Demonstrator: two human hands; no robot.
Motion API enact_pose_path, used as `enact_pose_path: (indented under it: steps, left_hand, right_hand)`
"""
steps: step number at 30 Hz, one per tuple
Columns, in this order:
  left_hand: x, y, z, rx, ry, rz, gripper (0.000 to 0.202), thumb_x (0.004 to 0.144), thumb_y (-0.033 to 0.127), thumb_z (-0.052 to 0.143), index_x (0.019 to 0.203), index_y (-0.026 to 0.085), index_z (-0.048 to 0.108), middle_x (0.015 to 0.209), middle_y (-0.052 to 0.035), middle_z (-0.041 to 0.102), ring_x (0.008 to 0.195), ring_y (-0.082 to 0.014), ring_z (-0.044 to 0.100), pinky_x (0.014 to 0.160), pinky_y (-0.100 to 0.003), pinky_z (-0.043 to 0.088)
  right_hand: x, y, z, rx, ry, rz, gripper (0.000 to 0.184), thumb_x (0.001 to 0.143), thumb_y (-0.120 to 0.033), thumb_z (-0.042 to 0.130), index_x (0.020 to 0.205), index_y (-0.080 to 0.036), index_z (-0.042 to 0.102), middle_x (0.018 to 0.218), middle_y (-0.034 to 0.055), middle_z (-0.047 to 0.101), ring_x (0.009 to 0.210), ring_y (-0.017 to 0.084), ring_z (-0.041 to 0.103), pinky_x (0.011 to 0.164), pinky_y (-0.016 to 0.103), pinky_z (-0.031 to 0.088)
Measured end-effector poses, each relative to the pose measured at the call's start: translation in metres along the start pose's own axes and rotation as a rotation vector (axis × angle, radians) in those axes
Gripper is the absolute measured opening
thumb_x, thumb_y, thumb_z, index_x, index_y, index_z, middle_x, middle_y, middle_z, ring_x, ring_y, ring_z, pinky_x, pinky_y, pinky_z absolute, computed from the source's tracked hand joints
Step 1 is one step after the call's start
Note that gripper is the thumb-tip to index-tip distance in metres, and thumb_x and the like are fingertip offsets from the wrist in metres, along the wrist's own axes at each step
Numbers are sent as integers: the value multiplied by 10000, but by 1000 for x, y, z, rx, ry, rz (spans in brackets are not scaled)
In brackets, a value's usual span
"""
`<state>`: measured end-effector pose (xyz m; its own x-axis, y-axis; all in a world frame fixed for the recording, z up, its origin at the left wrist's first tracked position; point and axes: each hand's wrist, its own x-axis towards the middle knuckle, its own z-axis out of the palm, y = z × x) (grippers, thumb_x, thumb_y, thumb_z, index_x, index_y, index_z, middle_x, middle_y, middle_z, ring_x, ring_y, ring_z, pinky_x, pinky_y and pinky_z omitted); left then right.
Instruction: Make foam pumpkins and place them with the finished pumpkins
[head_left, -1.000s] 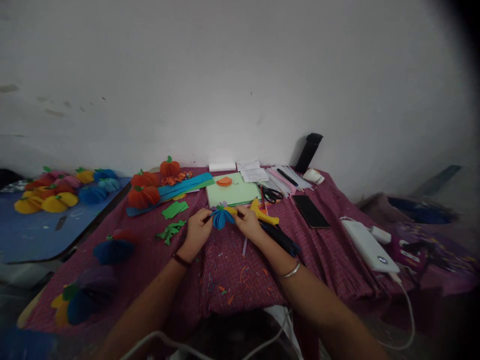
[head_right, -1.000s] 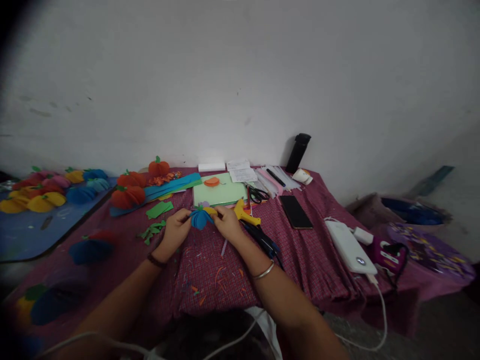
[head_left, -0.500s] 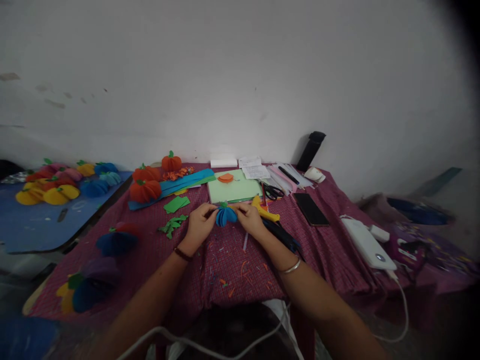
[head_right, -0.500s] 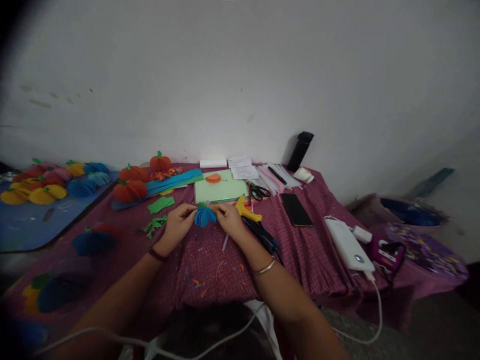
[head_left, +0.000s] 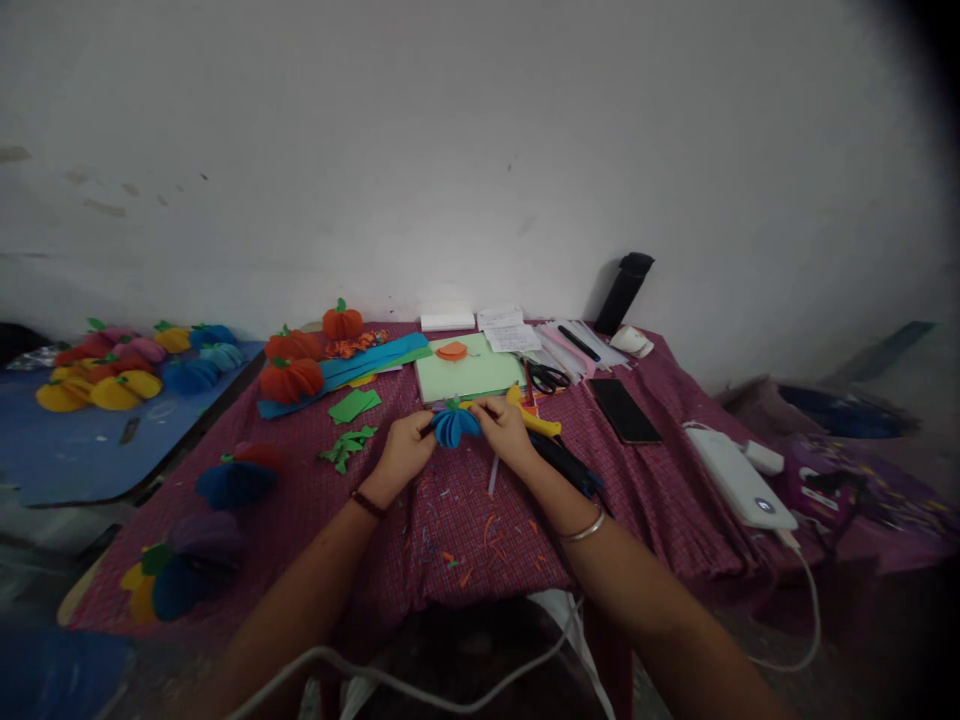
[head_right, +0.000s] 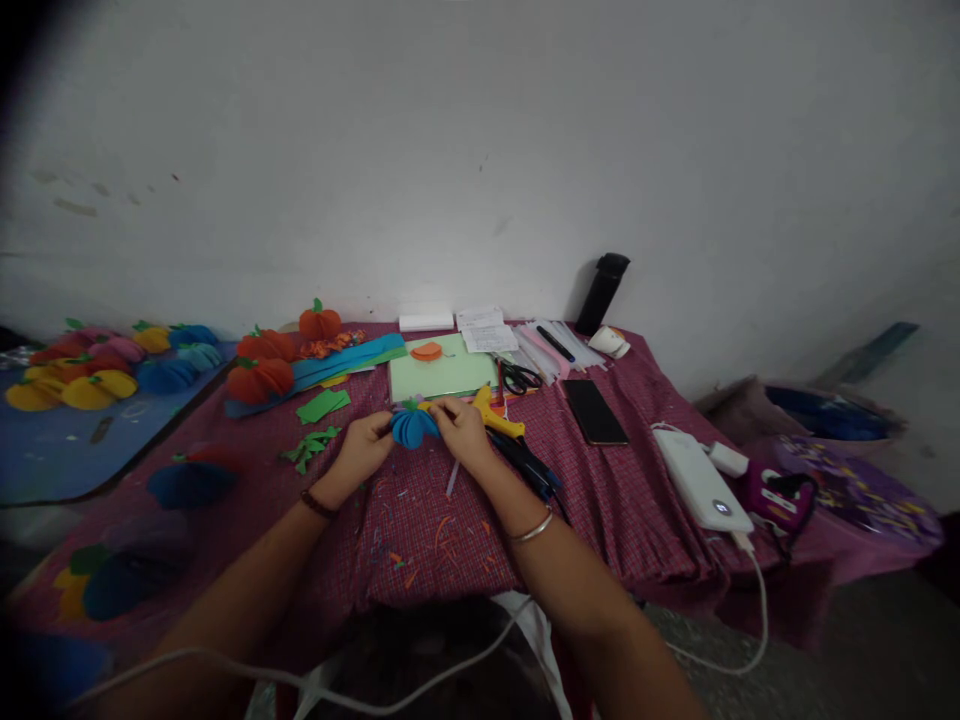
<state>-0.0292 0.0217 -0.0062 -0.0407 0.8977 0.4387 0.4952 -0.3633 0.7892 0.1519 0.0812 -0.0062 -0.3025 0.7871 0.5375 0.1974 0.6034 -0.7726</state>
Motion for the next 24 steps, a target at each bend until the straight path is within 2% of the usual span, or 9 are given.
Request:
enact_pose_path:
  steps: [3,7,11,15,21,24]
  left_hand:
    - [0,2,-1,6,33,-17,144,691,110,483,564,167,520,556,45,468,556,-103,412,527,-208,313]
    - [1,6,-4,16,85,-48,175,724,172,483,550,174,464,557,44,414,563,-102,380,524,-208,295]
    - [1,3,-2,20,35,-66,146,719,209,505,581,166,522,568,38,459,567,-106,398,530,-210,319]
    - [1,-2,0,36,-16,-75,124,698,206,521,599,159,580,559,33,494,575,-117,427,545,-216,357]
    - [1,-2,-2,43,-32,-62,140,706,200,526,581,162,575,547,33,497,565,-117,434,538,-218,363]
    - [1,2,-2,36,-26,-51,160,724,213,536,573,161,555,548,35,488,554,-111,429,525,-215,349]
  right_hand:
    - [0,2,1,1,-71,31,201,831,-253,540,925,-152,686,822,38,695,733,166,597,681,262,448]
    - [0,6,2,-75,-140,58,173,827,-182,506,812,-163,677,687,-2,635,638,140,537,634,244,407]
    - [0,9,0,-109,-115,84,139,819,-182,538,741,-179,653,637,-9,597,638,144,517,641,242,400]
    - [1,11,1,-70,-105,86,126,825,-224,541,752,-174,631,673,-2,595,647,143,504,634,241,396]
    - [3,9,0,-39,-54,47,172,808,-242,522,652,-177,556,615,-19,503,602,129,444,578,234,344]
    - [3,8,-1,13,-40,57,151,800,-205,494,676,-176,575,626,-19,528,608,127,460,596,233,359]
